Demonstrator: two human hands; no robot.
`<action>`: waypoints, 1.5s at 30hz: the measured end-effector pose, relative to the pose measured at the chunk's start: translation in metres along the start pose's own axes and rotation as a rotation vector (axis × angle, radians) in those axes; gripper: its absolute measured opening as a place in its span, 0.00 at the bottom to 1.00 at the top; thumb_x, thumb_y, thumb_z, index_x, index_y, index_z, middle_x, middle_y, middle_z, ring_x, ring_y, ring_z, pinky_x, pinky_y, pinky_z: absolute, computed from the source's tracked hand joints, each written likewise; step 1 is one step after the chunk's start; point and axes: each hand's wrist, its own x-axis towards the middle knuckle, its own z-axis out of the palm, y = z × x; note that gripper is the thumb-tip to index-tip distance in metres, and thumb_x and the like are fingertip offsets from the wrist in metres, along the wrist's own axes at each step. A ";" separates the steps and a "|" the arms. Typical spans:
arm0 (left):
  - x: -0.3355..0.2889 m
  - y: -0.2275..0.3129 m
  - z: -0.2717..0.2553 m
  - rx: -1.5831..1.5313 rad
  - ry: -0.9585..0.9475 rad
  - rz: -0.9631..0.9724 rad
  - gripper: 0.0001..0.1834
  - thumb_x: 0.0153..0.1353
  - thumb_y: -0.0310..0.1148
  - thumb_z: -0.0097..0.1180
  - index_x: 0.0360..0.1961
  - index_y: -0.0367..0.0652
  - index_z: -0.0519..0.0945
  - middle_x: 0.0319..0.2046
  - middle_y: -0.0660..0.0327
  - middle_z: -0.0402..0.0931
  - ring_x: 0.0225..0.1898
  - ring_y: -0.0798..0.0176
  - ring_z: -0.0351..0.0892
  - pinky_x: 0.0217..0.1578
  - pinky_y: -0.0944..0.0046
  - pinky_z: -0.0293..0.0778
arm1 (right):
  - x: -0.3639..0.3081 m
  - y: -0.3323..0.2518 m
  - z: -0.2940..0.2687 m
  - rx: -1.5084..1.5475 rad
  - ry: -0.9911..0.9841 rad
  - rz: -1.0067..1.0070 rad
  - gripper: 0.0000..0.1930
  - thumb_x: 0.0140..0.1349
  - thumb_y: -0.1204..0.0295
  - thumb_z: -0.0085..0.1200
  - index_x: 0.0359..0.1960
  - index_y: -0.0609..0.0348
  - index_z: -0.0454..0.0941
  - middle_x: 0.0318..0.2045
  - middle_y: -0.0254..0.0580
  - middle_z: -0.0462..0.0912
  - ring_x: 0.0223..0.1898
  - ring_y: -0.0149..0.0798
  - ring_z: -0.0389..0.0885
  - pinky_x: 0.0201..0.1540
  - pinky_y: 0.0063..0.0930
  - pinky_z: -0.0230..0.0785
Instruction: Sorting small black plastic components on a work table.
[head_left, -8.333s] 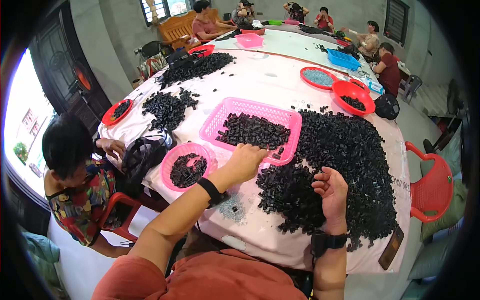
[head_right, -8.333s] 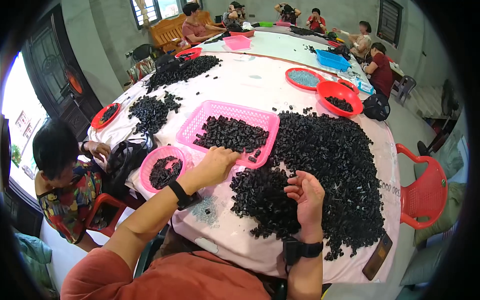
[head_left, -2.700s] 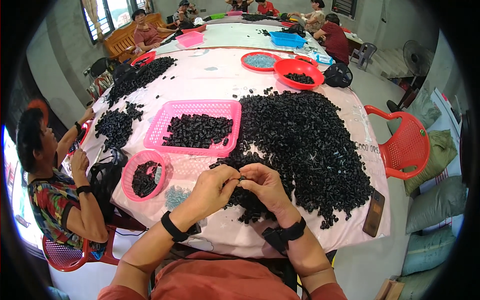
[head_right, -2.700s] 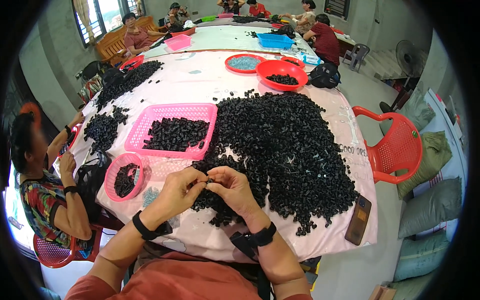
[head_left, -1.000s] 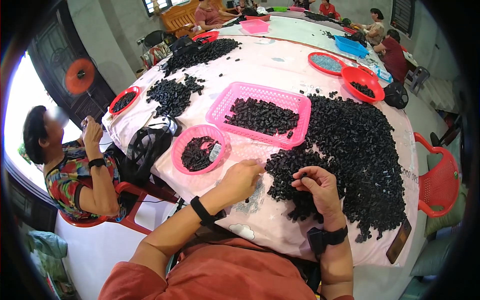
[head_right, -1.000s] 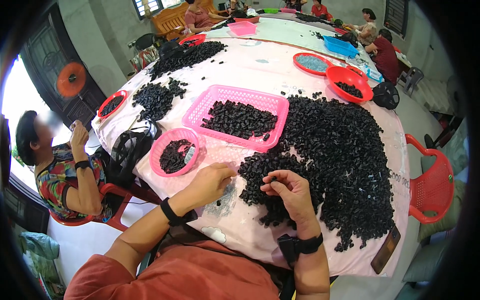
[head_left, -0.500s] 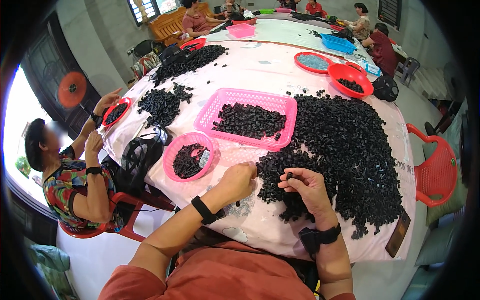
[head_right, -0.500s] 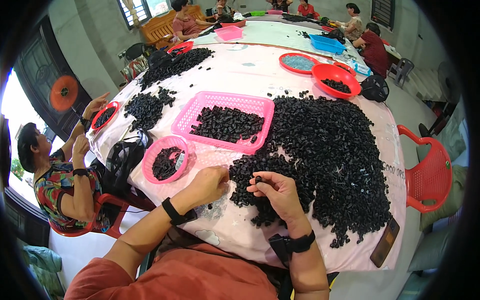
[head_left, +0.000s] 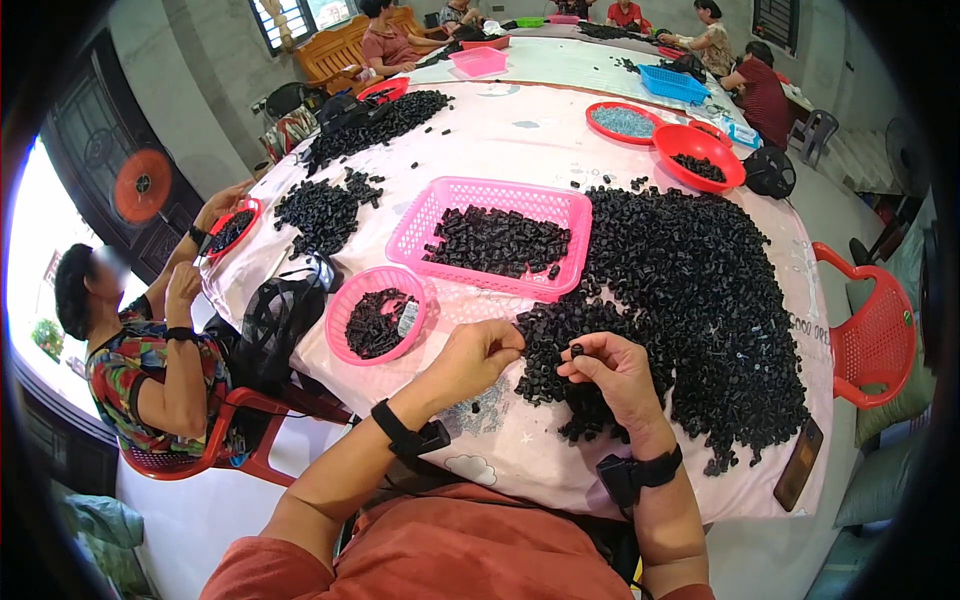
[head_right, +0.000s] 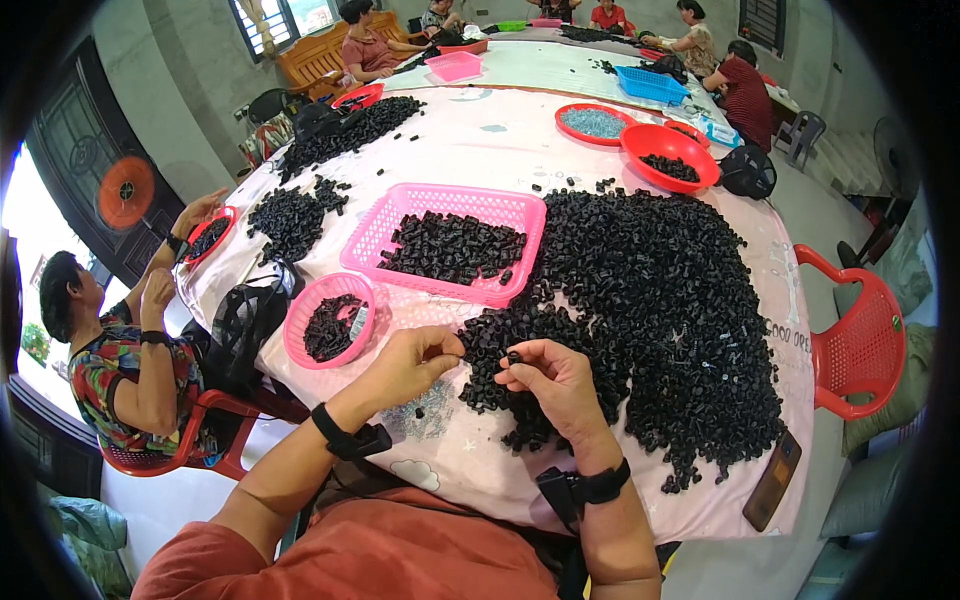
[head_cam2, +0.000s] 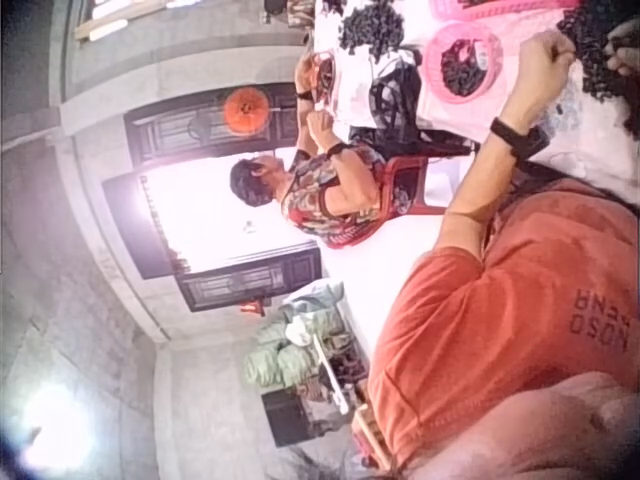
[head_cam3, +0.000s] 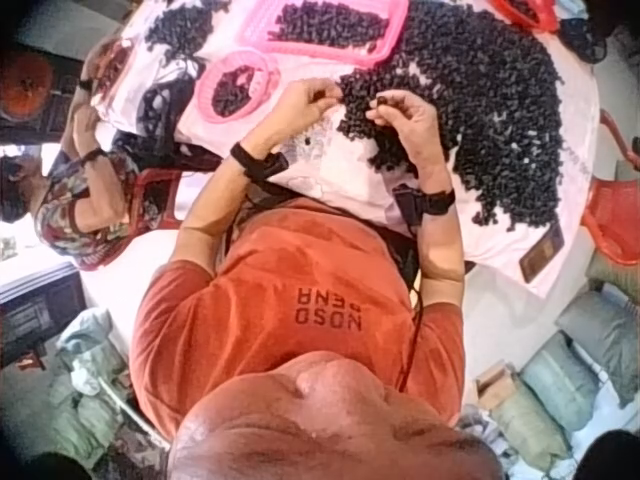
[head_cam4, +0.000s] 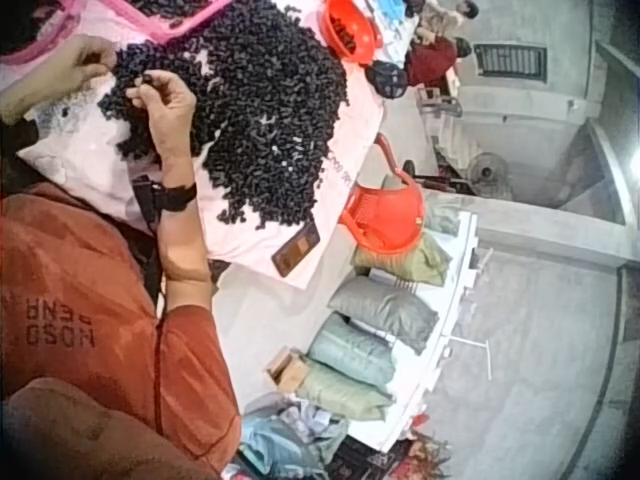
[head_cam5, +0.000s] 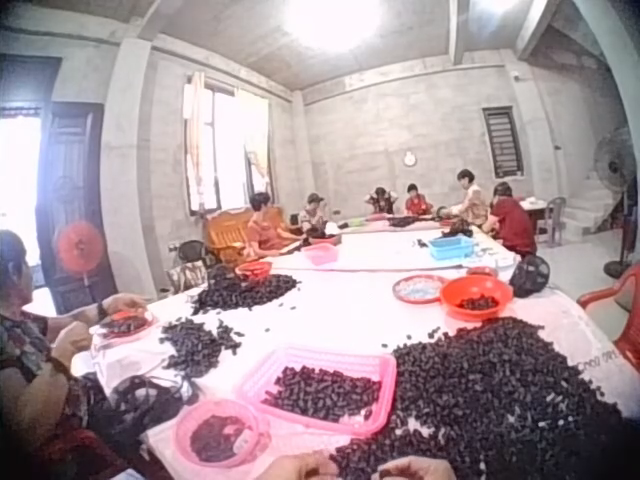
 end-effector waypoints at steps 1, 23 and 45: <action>0.000 0.004 0.000 -0.151 -0.024 -0.072 0.06 0.62 0.22 0.59 0.40 0.35 0.82 0.32 0.62 0.81 0.33 0.73 0.76 0.35 0.69 0.73 | 0.000 0.001 0.000 -0.018 -0.002 0.013 0.09 0.66 0.80 0.55 0.46 0.66 0.78 0.39 0.42 0.85 0.36 0.33 0.87 0.38 0.20 0.80; 0.000 0.010 0.009 -0.205 0.038 -0.084 0.05 0.67 0.27 0.55 0.34 0.36 0.78 0.25 0.68 0.75 0.28 0.77 0.70 0.30 0.73 0.68 | -0.002 -0.003 0.007 -0.015 -0.019 -0.006 0.07 0.70 0.77 0.48 0.47 0.62 0.72 0.40 0.47 0.84 0.37 0.37 0.87 0.38 0.22 0.81; 0.011 0.055 0.031 -0.132 0.151 0.221 0.04 0.62 0.26 0.59 0.34 0.36 0.83 0.27 0.57 0.79 0.28 0.64 0.80 0.30 0.65 0.74 | -0.006 0.001 0.003 0.034 -0.084 -0.006 0.10 0.70 0.72 0.53 0.47 0.67 0.77 0.37 0.43 0.85 0.35 0.35 0.87 0.37 0.22 0.80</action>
